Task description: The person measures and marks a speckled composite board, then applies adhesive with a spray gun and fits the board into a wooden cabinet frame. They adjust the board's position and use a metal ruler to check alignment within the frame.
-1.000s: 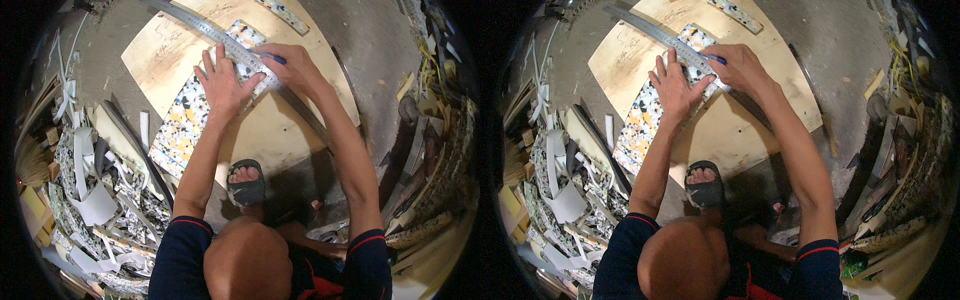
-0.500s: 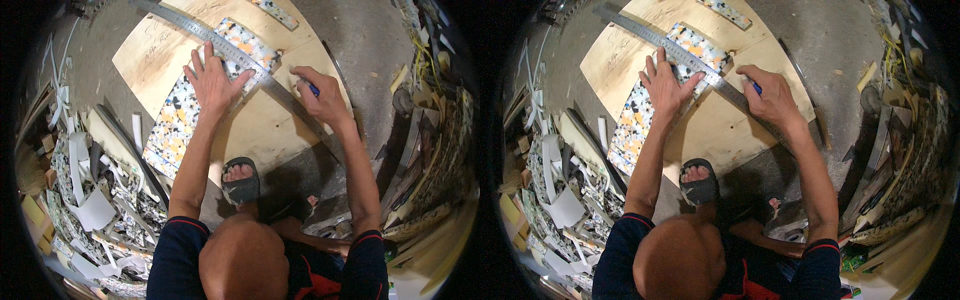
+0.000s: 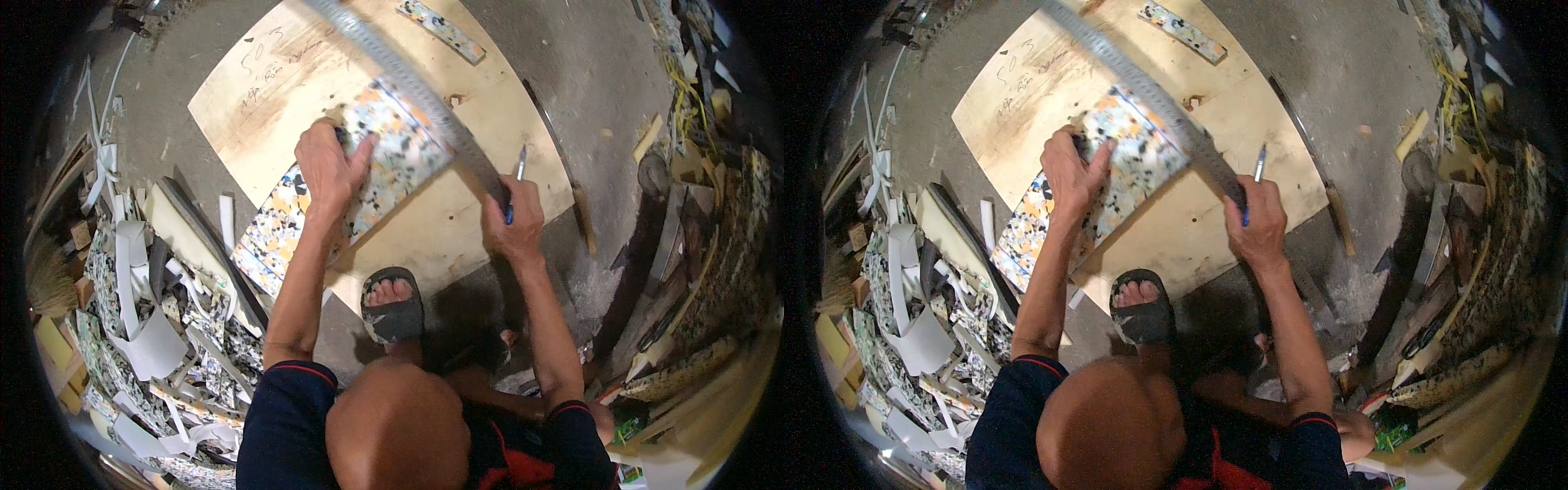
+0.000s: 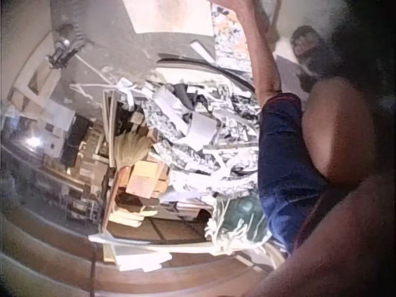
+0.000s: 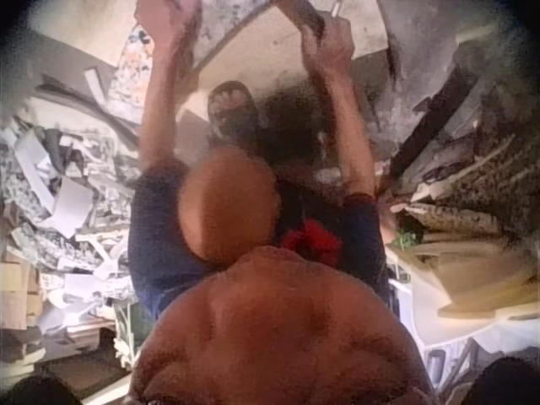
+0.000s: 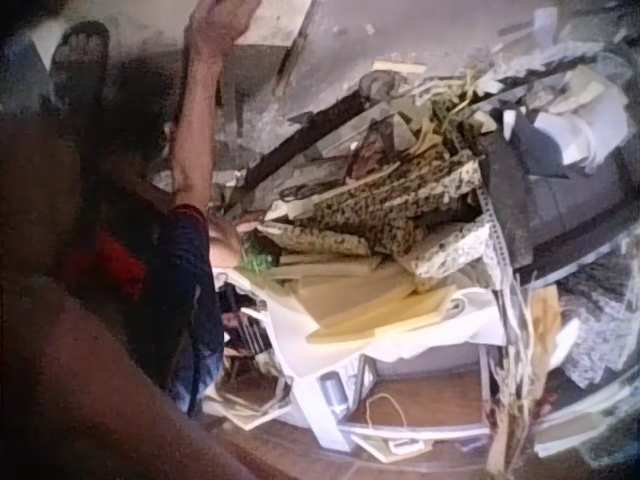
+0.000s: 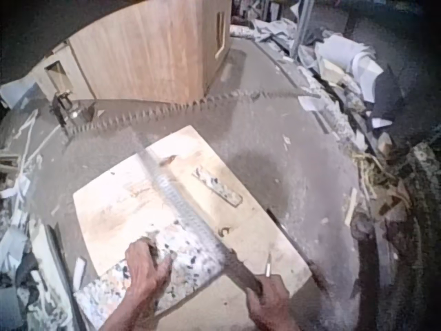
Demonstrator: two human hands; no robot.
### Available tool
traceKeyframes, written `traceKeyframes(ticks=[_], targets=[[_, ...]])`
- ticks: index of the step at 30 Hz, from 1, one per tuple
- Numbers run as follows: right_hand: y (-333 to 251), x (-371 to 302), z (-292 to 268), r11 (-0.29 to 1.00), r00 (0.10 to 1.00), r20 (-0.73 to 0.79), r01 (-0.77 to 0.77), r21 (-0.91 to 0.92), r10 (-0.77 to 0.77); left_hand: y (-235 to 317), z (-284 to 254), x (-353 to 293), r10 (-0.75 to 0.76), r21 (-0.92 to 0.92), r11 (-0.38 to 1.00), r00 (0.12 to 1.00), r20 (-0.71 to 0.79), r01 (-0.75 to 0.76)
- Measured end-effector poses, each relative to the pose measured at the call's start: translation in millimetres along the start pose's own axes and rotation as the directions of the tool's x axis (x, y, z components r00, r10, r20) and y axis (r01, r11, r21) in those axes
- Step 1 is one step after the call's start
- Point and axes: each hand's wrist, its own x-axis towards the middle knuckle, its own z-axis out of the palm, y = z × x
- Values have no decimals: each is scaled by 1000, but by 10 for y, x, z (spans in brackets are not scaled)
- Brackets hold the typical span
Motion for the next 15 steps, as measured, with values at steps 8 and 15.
traceKeyframes(ticks=[8, 15], targets=[[239, -357, -249, 958, 999, -38, -41, -285, 32, 194, -50, -334, 160, -196, 963, 977, -140, -185], [-529, 14, -555, 834, 927, 45, -355, 422, 373, 604, -317, -582, 112, -566, 824, 988, 109, -30]])
